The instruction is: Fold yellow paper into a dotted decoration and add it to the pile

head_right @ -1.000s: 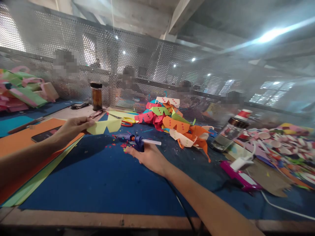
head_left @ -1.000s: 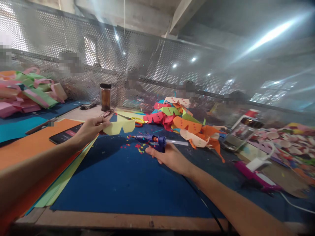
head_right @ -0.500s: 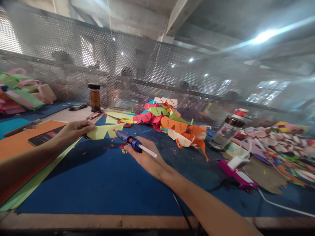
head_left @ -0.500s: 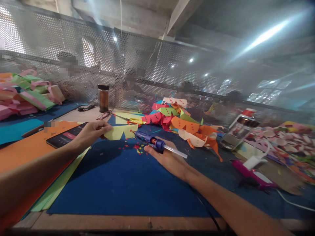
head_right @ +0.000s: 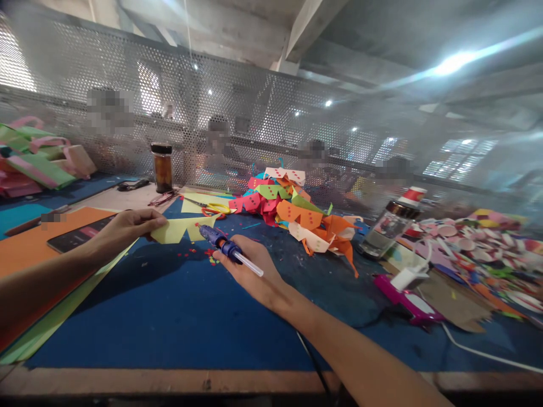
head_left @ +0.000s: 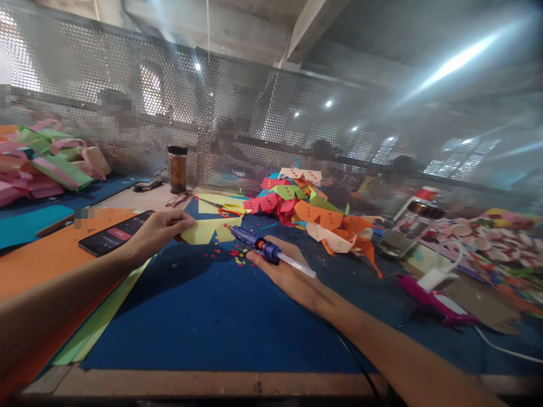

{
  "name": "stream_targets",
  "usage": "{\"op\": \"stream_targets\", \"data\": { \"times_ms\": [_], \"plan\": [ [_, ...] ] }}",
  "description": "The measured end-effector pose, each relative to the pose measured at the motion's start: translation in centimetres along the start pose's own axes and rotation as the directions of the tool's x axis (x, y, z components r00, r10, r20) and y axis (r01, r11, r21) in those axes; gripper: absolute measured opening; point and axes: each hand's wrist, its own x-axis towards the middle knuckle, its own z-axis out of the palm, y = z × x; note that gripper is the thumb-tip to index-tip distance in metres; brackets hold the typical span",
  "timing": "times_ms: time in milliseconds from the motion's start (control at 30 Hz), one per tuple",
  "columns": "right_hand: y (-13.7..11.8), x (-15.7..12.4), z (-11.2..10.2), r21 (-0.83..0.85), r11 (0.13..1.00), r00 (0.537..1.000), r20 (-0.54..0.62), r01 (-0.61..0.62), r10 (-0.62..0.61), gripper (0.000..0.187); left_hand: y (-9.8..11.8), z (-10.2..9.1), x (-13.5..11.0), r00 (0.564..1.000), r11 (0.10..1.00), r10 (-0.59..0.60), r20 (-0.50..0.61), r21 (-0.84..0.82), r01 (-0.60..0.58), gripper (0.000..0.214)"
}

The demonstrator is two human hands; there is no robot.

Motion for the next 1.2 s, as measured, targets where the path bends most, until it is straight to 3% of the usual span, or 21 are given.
{"op": "stream_targets", "data": {
  "times_ms": [867, 1200],
  "plan": [
    [0.5, 0.0, 0.2, -0.034, 0.998, 0.998, 0.020, 0.054, -0.054, 0.032, 0.1, 0.1, 0.0, 1.000, 1.000, 0.015, 0.020, -0.006, -0.015, 0.034],
    [0.2, -0.1, 0.2, -0.010, 0.999, 0.999, 0.024, 0.040, -0.040, 0.034, -0.9, -0.3, 0.4, 1.000, 0.999, 0.003, -0.014, -0.045, -0.003, 0.032]
  ]
}}
